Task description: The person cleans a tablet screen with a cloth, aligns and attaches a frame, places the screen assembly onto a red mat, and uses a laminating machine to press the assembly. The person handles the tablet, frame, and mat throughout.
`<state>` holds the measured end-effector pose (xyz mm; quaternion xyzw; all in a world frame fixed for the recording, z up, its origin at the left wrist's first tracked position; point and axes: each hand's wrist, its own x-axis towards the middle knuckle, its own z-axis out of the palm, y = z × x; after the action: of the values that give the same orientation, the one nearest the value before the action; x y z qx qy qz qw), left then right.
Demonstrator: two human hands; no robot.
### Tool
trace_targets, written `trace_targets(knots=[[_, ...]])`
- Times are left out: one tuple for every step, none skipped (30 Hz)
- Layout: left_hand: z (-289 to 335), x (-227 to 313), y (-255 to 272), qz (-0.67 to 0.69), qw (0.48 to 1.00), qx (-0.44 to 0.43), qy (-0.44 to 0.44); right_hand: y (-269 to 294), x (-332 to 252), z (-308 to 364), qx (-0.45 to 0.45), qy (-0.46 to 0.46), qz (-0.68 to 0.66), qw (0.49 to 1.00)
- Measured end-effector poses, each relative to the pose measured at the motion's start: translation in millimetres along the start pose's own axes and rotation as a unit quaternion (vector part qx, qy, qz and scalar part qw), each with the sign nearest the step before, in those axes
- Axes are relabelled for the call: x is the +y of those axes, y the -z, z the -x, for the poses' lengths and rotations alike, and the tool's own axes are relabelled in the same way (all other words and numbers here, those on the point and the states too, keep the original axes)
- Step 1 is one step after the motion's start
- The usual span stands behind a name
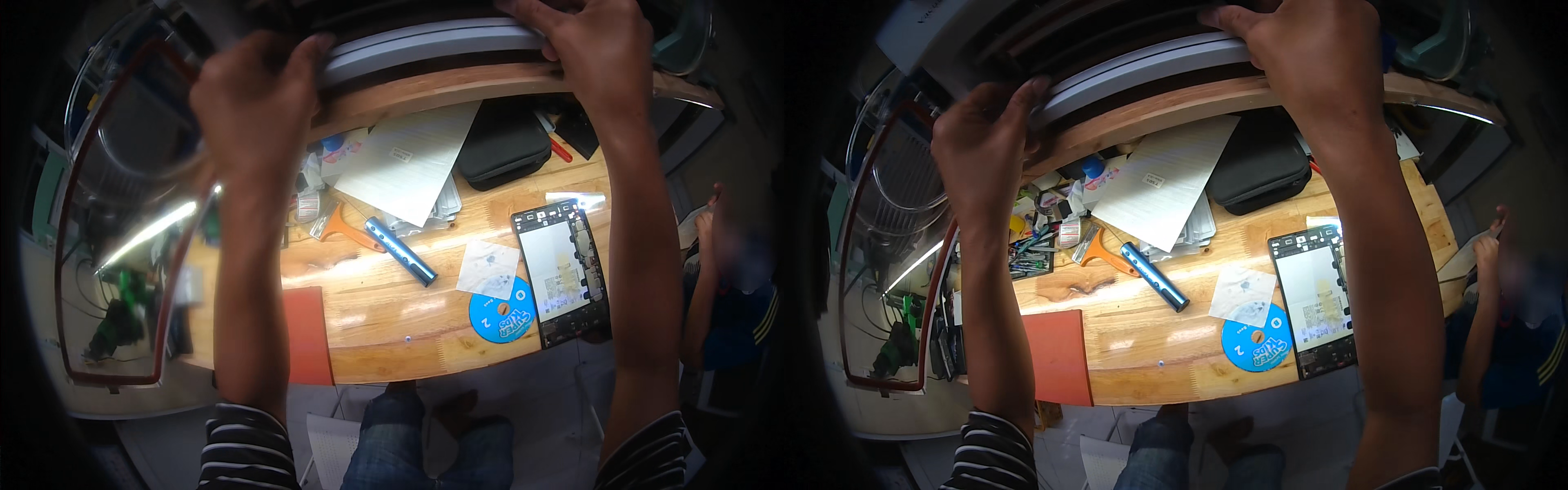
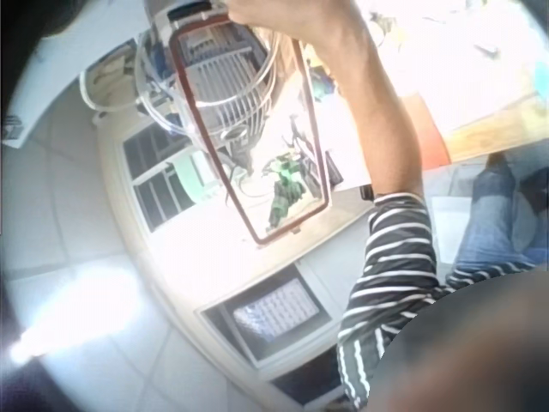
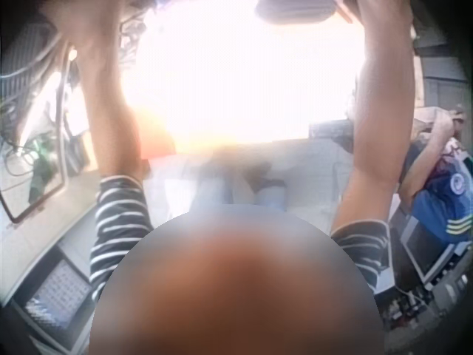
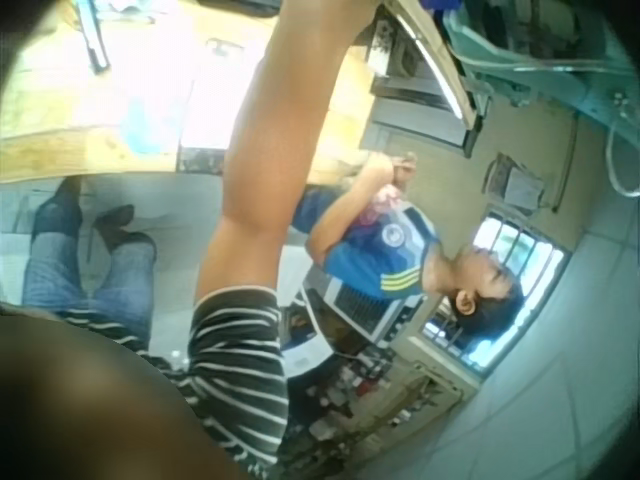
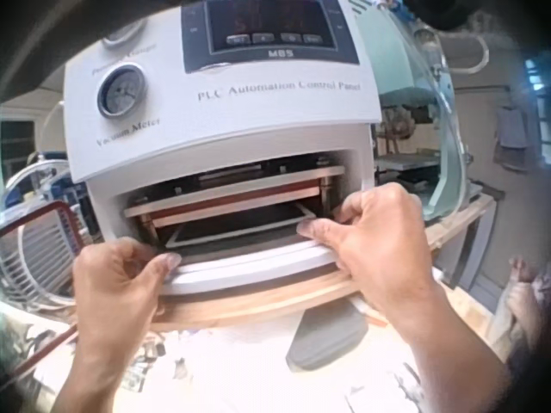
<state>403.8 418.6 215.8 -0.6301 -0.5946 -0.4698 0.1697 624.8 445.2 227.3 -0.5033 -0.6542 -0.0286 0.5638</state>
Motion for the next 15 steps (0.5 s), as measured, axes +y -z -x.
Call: trace_targets(knots=[[0.5,-0.6,0.0,0.005,1.000,-0.008,0.013,-0.2,0.7,1.7,0.013,0.017,0.003,1.000],[1.0,-1.1,0.0,0.003,1.000,0.001,0.011,-0.8,1.2,1.9,0.025,0.023,0.003,0.999],[1.6,-1.3,-0.6,0.002,1.000,0.010,0.009,-1.5,1.6,2.3,0.037,0.030,0.003,0.999],[2.3,-1.2,-1.1,0.000,1.000,0.018,0.007,-3.0,1.6,2.5,0.048,0.026,-0.001,0.999],[2.9,-1.2,-2.4,0.015,1.000,0.020,0.008,-3.7,1.9,2.5,0.049,0.019,-0.008,0.999],[3.5,-0.9,-3.7,0.030,0.999,0.022,0.009,-4.7,2.0,2.8,0.051,0.013,-0.015,0.999],[3.7,-0.8,-4.4,0.044,0.999,0.025,0.010,-5.7,2.6,2.3,0.043,0.005,-0.026,0.999],[3.8,-0.7,-5.0,0.048,0.999,0.024,0.004,-6.1,3.6,1.9,0.041,0.000,-0.030,0.999],[4.1,-0.8,-5.3,0.053,0.998,0.023,-0.003,-6.6,5.2,1.4,0.038,-0.005,-0.035,0.999],[3.9,-1.1,-5.0,0.052,0.998,0.022,0.006,-7.0,7.4,1.5,0.040,-0.007,-0.036,0.999],[3.9,-1.4,-4.7,0.054,0.998,0.029,-0.012,-7.4,10.4,1.5,0.043,-0.004,-0.034,0.999],[3.9,-1.7,-4.3,0.051,0.998,0.037,-0.015,-7.7,14.1,1.4,0.045,0.000,-0.032,0.998],[3.3,-2.1,-3.6,0.047,0.998,0.044,-0.019,-7.7,18.7,2.1,0.048,0.008,-0.029,0.998],[2.5,-2.5,-3.2,0.049,0.998,0.039,-0.018,-7.0,24.9,-2.1,0.029,-0.005,-0.066,0.997],[1.3,-2.9,-3.3,0.052,0.998,0.033,-0.018,-6.3,31.4,-6.4,0.011,-0.020,-0.101,0.995]])
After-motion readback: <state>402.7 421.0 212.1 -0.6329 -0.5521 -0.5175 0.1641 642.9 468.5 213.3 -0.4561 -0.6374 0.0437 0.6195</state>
